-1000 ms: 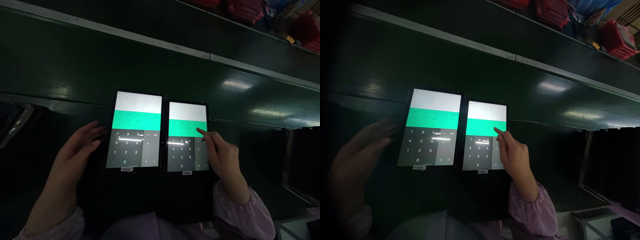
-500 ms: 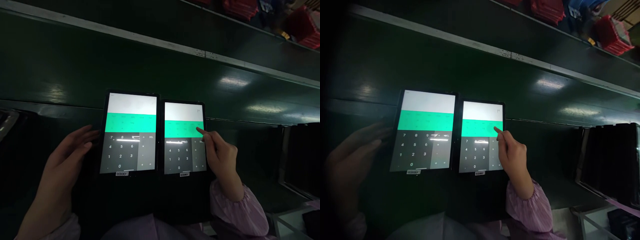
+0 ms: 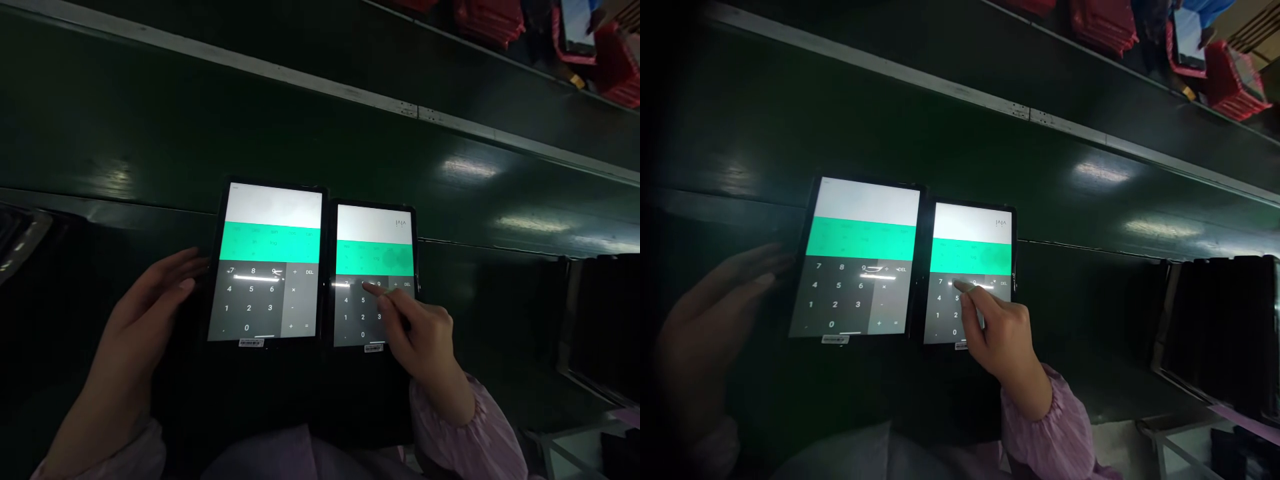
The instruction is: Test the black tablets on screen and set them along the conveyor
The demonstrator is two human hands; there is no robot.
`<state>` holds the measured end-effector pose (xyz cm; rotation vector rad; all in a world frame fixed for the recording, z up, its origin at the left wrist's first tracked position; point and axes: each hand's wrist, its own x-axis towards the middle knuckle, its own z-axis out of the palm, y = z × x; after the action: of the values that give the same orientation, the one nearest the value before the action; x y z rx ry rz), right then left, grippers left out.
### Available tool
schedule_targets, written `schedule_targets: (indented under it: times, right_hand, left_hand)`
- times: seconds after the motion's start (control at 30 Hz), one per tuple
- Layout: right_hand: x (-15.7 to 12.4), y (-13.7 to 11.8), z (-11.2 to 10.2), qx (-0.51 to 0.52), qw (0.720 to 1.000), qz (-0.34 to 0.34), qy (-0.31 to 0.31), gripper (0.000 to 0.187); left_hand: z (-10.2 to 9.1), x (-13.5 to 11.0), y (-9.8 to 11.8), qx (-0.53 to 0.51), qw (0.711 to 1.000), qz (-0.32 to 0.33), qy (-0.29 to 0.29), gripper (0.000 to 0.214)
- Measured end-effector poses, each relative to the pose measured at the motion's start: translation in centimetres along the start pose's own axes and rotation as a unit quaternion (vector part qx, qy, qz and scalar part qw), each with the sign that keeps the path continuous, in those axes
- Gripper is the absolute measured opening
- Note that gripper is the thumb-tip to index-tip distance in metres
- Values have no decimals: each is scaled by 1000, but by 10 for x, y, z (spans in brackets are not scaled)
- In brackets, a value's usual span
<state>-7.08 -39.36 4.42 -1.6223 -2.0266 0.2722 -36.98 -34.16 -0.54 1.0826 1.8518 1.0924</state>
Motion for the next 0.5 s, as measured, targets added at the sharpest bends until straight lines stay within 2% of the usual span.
schedule_targets:
  times: [0.27,0.37,0.43,0.5]
  right_hand:
    - [2,-8,13,28,998,-42,-33,37]
    - [1,2,2,8,998,41,44,33]
    - [0,12,-6,-13,986,118,114,35]
    - [0,20,-11,-19,975,163,148,36]
  left_hand:
    - [-4,5,-4,13,1000,-5,-14,39]
    - [-3,7,-9,7,1000,-4,-9,37]
    - [-3,7,-10,25,1000,1,-7,38]
    - [-2,6,-9,35,999,-2,-8,38]
